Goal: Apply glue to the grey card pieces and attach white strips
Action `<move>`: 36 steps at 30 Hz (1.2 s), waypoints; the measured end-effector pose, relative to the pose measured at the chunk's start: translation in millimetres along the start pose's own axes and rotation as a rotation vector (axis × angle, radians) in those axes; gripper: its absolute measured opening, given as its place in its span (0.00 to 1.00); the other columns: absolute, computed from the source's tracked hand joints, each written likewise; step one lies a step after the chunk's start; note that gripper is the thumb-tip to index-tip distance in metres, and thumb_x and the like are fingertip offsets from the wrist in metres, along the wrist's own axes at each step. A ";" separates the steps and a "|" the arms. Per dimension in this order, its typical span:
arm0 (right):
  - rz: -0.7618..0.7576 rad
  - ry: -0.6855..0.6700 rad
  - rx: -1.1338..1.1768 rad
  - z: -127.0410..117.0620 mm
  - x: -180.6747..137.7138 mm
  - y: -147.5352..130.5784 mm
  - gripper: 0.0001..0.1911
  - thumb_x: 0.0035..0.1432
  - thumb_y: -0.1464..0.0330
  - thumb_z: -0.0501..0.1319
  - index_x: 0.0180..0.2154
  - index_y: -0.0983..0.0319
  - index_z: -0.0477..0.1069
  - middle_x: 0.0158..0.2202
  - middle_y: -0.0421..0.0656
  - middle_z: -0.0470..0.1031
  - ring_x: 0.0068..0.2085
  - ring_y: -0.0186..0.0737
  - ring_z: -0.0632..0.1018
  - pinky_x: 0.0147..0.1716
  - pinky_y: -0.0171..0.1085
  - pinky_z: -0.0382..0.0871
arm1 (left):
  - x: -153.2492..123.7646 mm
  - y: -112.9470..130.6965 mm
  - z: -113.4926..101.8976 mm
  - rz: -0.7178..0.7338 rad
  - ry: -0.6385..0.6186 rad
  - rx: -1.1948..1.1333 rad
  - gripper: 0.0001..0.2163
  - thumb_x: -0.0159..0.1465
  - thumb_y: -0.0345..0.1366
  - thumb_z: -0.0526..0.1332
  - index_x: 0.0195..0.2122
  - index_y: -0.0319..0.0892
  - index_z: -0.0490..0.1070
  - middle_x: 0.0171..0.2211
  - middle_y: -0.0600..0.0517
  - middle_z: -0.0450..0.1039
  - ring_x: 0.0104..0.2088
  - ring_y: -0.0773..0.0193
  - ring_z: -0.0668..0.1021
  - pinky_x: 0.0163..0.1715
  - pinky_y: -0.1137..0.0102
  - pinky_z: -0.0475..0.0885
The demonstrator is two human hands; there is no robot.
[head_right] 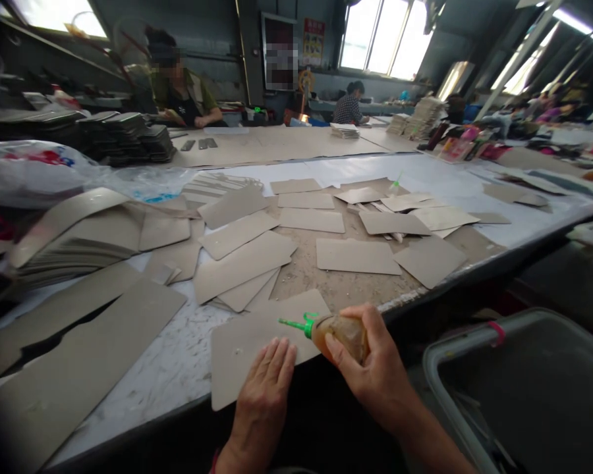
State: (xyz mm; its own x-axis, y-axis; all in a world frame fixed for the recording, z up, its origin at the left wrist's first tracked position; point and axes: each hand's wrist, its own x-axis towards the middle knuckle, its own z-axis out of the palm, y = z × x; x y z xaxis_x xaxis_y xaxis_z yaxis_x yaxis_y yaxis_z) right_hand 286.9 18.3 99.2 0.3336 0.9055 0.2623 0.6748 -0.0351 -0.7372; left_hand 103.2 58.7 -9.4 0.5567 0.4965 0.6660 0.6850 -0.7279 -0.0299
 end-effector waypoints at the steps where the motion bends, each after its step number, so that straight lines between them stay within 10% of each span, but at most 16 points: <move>1: -0.038 -0.032 0.011 8.4 -0.6 -5.1 0.11 0.60 0.63 0.60 0.43 0.57 0.63 0.33 0.40 0.69 0.30 0.38 0.73 0.28 0.35 0.70 | 0.6 1.9 -1.1 -0.010 0.006 -0.002 0.17 0.65 0.21 0.47 0.48 0.33 0.73 0.47 0.41 0.78 0.49 0.53 0.79 0.46 0.61 0.77; 18: -0.254 -0.269 -0.005 85.5 19.4 -62.3 0.14 0.53 0.74 0.58 0.42 0.58 0.61 0.38 0.43 0.65 0.39 0.43 0.72 0.37 0.42 0.70 | -7.4 30.1 26.2 -0.333 0.226 -0.094 0.29 0.66 0.21 0.50 0.66 0.22 0.40 0.42 0.36 0.79 0.43 0.51 0.81 0.43 0.60 0.76; 28: -0.281 -0.244 -0.106 68.6 22.5 -56.2 0.11 0.58 0.73 0.58 0.42 0.57 0.61 0.39 0.43 0.63 0.39 0.42 0.70 0.38 0.41 0.68 | -4.7 19.2 12.8 -0.236 0.207 -0.102 0.15 0.64 0.20 0.50 0.50 0.25 0.69 0.41 0.37 0.79 0.43 0.50 0.81 0.44 0.59 0.78; 36: -0.273 -0.183 -0.165 55.4 23.1 -41.6 0.10 0.58 0.73 0.59 0.41 0.58 0.61 0.37 0.43 0.63 0.37 0.42 0.70 0.36 0.40 0.67 | -4.9 11.2 6.5 -0.151 0.103 -0.073 0.15 0.66 0.22 0.49 0.45 0.31 0.74 0.44 0.40 0.79 0.47 0.52 0.80 0.45 0.59 0.79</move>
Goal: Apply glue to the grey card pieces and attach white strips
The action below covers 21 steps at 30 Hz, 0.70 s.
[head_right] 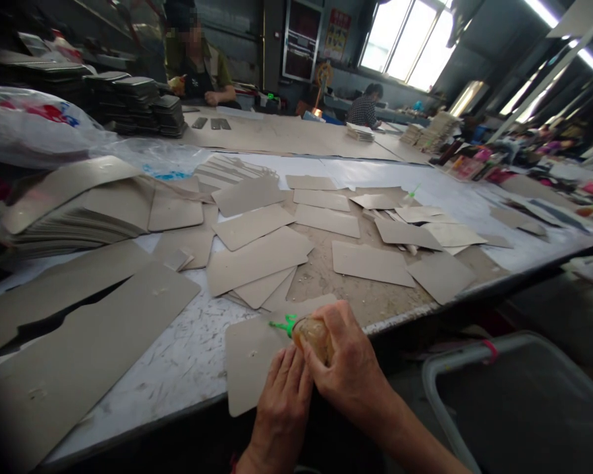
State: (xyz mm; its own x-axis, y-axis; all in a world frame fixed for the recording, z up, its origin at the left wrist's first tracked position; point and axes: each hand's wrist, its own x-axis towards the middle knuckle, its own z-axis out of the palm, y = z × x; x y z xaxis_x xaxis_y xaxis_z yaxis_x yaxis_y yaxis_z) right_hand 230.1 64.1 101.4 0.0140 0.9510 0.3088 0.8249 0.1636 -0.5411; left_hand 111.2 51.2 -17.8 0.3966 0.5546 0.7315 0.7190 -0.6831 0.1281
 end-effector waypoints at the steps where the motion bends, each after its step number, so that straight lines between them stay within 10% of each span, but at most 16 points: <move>1: 0.002 0.005 -0.008 -1.5 -0.7 1.7 0.10 0.58 0.73 0.59 0.41 0.58 0.61 0.37 0.43 0.63 0.37 0.42 0.70 0.36 0.40 0.67 | 0.2 -0.7 -1.1 0.012 -0.009 -0.002 0.15 0.66 0.22 0.49 0.45 0.31 0.74 0.45 0.40 0.79 0.47 0.51 0.80 0.45 0.59 0.79; 21: 0.095 0.111 -0.135 -27.8 -7.1 40.9 0.07 0.57 0.71 0.58 0.40 0.60 0.62 0.37 0.44 0.63 0.38 0.46 0.70 0.38 0.45 0.68 | -8.1 -5.7 1.7 0.079 -0.131 -0.013 0.17 0.66 0.22 0.48 0.51 0.31 0.71 0.52 0.38 0.75 0.53 0.48 0.76 0.50 0.55 0.75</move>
State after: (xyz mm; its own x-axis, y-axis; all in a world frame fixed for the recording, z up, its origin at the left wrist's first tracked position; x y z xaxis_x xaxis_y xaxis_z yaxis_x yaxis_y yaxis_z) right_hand 279.5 56.7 98.9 0.1517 0.9246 0.3495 0.8849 0.0305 -0.4647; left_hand 104.9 51.3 -25.7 0.5229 0.5557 0.6463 0.6757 -0.7325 0.0832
